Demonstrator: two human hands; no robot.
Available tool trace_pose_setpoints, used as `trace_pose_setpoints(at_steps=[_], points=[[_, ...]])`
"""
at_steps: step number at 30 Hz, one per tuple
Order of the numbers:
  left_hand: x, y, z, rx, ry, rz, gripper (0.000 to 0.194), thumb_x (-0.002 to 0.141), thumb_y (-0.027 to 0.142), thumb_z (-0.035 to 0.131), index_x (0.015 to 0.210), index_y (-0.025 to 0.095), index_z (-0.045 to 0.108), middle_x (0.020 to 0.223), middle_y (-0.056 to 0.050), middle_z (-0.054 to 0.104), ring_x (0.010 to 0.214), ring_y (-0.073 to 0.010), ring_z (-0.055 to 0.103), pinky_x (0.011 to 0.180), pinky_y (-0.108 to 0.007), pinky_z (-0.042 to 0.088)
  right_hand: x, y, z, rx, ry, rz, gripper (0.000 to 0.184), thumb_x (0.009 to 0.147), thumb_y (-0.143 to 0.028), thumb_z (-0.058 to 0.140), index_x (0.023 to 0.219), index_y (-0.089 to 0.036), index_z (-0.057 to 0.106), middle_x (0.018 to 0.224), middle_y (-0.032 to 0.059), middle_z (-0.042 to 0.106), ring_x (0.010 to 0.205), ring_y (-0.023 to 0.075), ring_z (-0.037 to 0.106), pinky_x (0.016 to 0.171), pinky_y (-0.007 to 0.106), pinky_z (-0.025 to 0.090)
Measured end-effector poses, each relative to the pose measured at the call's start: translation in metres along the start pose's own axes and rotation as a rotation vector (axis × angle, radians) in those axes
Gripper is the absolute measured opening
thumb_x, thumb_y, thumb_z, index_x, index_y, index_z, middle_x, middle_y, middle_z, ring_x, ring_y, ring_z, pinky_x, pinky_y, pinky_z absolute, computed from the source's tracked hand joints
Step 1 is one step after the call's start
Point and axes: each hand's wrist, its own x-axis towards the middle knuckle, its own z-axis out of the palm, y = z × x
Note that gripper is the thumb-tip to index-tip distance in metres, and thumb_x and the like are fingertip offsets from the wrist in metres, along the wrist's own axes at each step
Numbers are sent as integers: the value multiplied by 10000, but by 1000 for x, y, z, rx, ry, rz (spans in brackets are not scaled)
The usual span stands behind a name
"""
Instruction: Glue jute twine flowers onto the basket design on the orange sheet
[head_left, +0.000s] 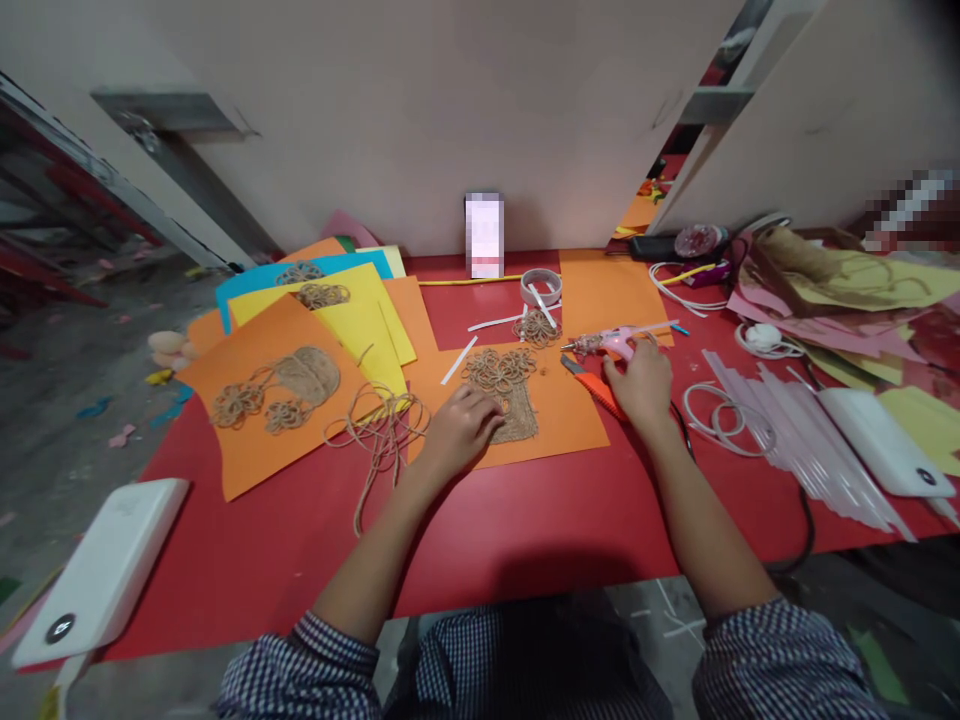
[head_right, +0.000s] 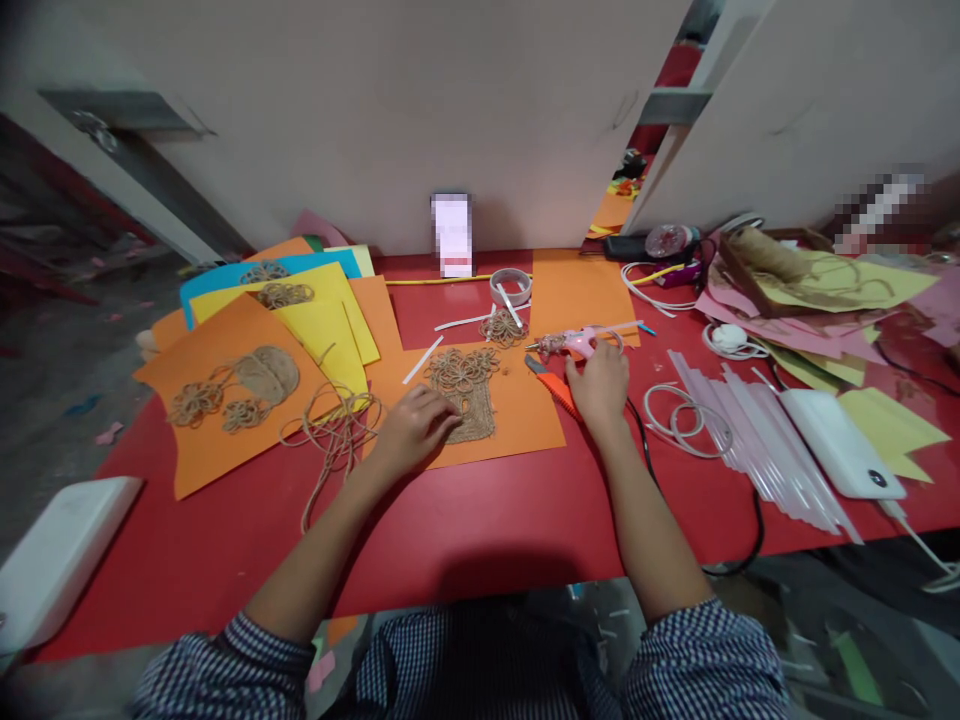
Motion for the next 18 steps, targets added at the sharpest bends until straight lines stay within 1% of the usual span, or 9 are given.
trace_pose_setpoints(at_steps=[2, 4, 6, 7, 8, 9, 12, 15, 18], points=[[0, 0, 0, 17, -1, 13, 181, 970, 290, 548, 909, 185, 683, 887, -69, 699, 898, -216, 556, 794, -352, 464, -2, -6, -5, -25, 23, -5, 515, 903, -435, 550, 1269, -73, 549, 1228, 254, 560, 1128, 351, 474, 922, 498, 403], [0, 0, 0, 35, 5, 18, 187, 971, 294, 546, 917, 186, 690, 896, -72, 694, 898, -218, 554, 796, -354, 465, -7, -15, -9, -15, 83, -46, 474, 927, -447, 519, 1259, -114, 576, 1245, 236, 546, 1149, 362, 436, 889, 505, 412], [0, 0, 1, 49, 16, 18, 191, 970, 293, 547, 912, 187, 694, 892, -72, 690, 888, -218, 550, 787, -353, 466, -14, -29, -11, 63, 115, -202, 339, 956, -360, 486, 1190, -162, 631, 1206, 177, 572, 1136, 327, 437, 920, 486, 407], [0, 0, 1, 55, 21, 17, 192, 969, 292, 548, 907, 188, 696, 888, -72, 688, 883, -218, 549, 781, -352, 466, -19, -37, -11, 127, 95, -319, 284, 967, -301, 467, 1140, -184, 659, 1160, 141, 593, 1107, 296, 451, 953, 467, 397], [0, 0, 2, 60, 24, 17, 192, 968, 290, 549, 902, 189, 698, 885, -72, 687, 880, -218, 550, 779, -352, 466, -25, -46, -10, 188, 47, -427, 268, 969, -255, 455, 1107, -200, 679, 1129, 118, 601, 1078, 271, 460, 964, 442, 394], [0, 0, 3, 64, 26, 18, 188, 967, 288, 552, 901, 190, 699, 885, -72, 686, 882, -219, 551, 781, -354, 467, -31, -55, -8, 227, -28, -521, 268, 962, -222, 462, 1100, -210, 691, 1106, 110, 600, 1062, 260, 464, 938, 417, 403], [0, -1, 5, 82, 26, 25, 173, 962, 284, 561, 914, 189, 697, 893, -70, 684, 901, -222, 554, 794, -356, 469, -49, -78, -1, 270, -194, -712, 281, 955, -206, 498, 1143, -256, 701, 1096, 92, 585, 1018, 243, 462, 865, 379, 394], [-1, -1, 6, 109, 26, 29, 196, 969, 306, 548, 922, 182, 692, 887, -71, 678, 903, -224, 547, 792, -354, 468, -58, -90, 4, 275, -277, -781, 281, 987, -277, 488, 1170, -291, 701, 1105, 92, 569, 1000, 229, 460, 800, 342, 366], [-1, -1, 7, 122, 31, 26, 223, 978, 326, 530, 923, 181, 691, 881, -71, 675, 898, -222, 543, 785, -350, 465, -59, -92, 6, 230, -288, -795, 290, 1007, -339, 464, 1158, -308, 710, 1098, 95, 566, 984, 223, 455, 754, 326, 332]])
